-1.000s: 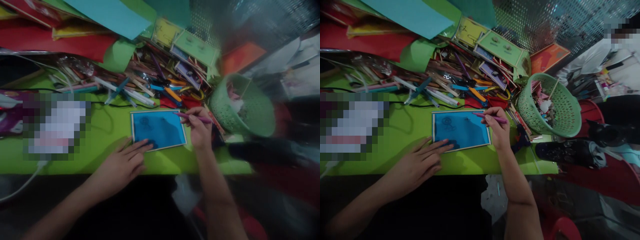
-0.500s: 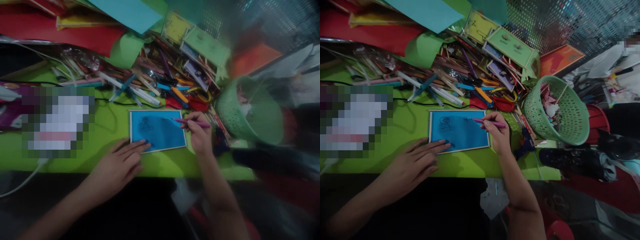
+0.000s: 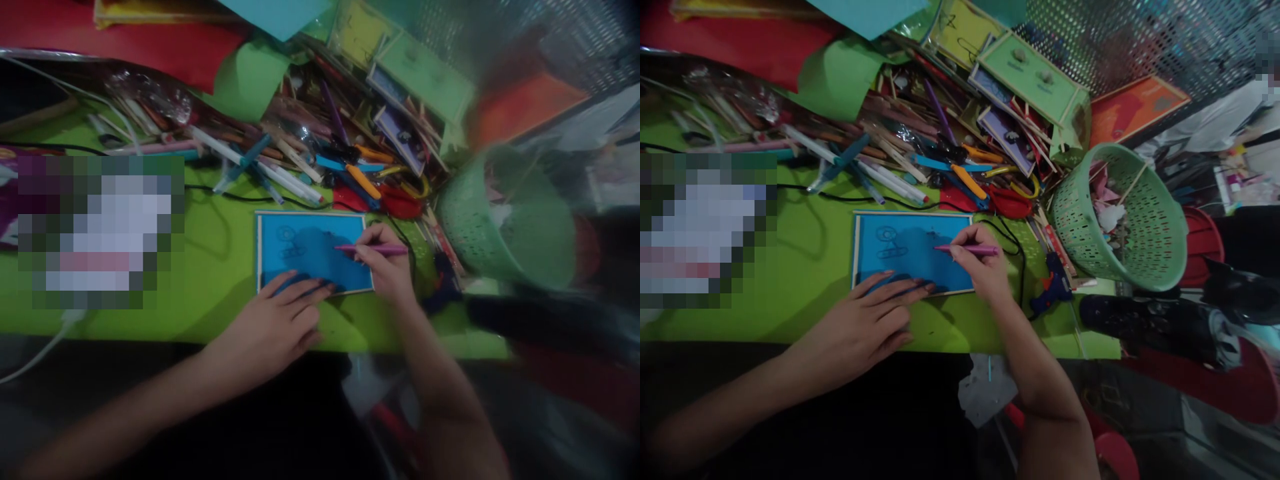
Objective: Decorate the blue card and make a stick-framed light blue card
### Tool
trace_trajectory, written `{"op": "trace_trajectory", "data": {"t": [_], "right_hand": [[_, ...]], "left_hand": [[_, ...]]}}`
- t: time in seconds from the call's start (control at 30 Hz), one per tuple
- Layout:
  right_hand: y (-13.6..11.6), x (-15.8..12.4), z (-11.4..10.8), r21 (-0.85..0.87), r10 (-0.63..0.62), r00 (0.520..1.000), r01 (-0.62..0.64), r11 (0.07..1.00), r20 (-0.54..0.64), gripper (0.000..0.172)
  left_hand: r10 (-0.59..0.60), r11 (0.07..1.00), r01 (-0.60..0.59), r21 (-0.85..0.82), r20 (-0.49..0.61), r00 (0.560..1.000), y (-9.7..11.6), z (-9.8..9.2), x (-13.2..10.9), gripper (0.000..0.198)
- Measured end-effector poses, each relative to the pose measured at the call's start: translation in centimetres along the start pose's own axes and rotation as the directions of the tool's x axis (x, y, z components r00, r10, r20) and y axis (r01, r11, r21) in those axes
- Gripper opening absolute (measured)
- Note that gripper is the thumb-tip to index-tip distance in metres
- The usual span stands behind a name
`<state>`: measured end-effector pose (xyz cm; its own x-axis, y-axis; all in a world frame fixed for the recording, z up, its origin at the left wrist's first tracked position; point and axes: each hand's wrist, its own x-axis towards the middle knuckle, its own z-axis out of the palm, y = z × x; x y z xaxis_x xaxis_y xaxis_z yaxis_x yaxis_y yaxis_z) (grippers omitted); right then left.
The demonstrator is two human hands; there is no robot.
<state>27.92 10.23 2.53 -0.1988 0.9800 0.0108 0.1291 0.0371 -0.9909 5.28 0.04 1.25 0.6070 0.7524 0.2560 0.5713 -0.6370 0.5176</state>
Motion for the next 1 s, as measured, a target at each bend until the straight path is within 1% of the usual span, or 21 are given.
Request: {"op": "trace_trajectory", "data": {"t": [0.17, 0.27, 0.47, 0.57, 0.7, 1.0], "right_hand": [[-0.12, 0.12, 0.2, -0.093, -0.033, 0.999, 0.032, 0.995, -0.009, 0.014], [-0.27, 0.23, 0.24, -0.119, -0.017, 1.0, 0.016, 0.993, -0.005, 0.013], [-0.67, 0.22, 0.29, -0.193, -0.015, 1.0, 0.015, 0.981, 0.001, 0.013], [-0.79, 0.16, 0.32, -0.225, -0.013, 1.0, 0.013, 0.974, 0.001, 0.013], [-0.65, 0.1, 0.27, -0.231, -0.017, 1.0, 0.02, 0.973, 0.014, 0.013], [-0.76, 0.08, 0.31, -0.243, -0.005, 1.0, 0.011, 0.97, 0.025, 0.015]], "left_hand": [[-0.019, 1.0, 0.019, 0.004, -0.008, 1.0, -0.18, 0.71, 0.61, 0.016], [-0.025, 1.0, 0.025, -0.008, -0.006, 1.0, -0.3, 0.67, 0.66, 0.019], [-0.019, 1.0, 0.018, -0.017, -0.052, 0.998, -0.2, 0.52, 0.73, 0.024], [-0.036, 0.999, 0.035, -0.033, -0.045, 0.998, -0.15, 0.44, 0.79, 0.022], [-0.037, 0.998, 0.036, -0.043, -0.02, 0.999, -0.16, 0.34, 0.8, 0.02], [-0.043, 0.998, 0.042, -0.05, -0.019, 0.999, -0.26, 0.53, 0.77, 0.021]]}}
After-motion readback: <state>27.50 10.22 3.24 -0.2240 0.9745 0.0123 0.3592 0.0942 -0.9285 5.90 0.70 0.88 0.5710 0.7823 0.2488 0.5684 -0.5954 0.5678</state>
